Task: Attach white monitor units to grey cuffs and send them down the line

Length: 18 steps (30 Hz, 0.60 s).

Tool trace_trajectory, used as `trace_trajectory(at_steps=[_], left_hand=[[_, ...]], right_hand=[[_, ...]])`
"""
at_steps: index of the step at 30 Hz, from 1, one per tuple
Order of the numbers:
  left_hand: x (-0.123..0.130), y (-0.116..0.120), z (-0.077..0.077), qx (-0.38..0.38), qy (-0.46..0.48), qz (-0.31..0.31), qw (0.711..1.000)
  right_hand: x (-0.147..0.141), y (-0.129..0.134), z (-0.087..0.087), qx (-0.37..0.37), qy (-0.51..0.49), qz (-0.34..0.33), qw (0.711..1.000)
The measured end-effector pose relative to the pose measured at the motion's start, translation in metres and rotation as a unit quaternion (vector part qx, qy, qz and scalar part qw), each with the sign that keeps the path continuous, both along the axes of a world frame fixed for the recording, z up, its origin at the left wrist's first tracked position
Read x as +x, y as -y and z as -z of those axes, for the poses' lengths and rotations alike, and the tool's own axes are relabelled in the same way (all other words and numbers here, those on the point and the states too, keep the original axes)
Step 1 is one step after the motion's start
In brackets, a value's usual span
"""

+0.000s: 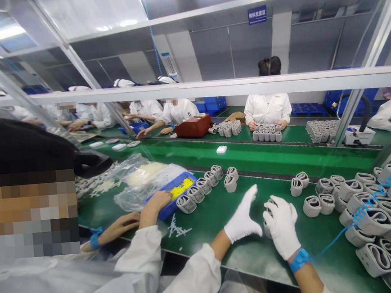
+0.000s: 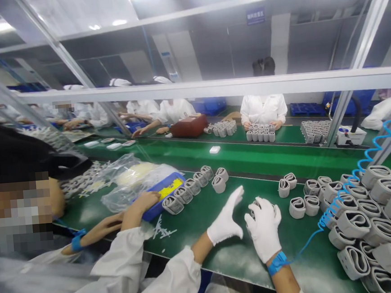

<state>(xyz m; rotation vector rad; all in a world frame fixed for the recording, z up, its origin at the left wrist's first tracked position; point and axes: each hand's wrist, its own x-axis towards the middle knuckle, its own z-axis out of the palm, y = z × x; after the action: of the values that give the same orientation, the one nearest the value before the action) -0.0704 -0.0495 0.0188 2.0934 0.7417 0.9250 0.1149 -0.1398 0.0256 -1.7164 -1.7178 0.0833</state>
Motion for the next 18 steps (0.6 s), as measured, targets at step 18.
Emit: trace_trajectory(at_steps=[18], left_hand=[[0.014,0.036,-0.004,-0.007,-0.045,0.03,0.999]], right_hand=[[0.018,0.026,0.001,-0.047,-0.326,-0.088,0.94]])
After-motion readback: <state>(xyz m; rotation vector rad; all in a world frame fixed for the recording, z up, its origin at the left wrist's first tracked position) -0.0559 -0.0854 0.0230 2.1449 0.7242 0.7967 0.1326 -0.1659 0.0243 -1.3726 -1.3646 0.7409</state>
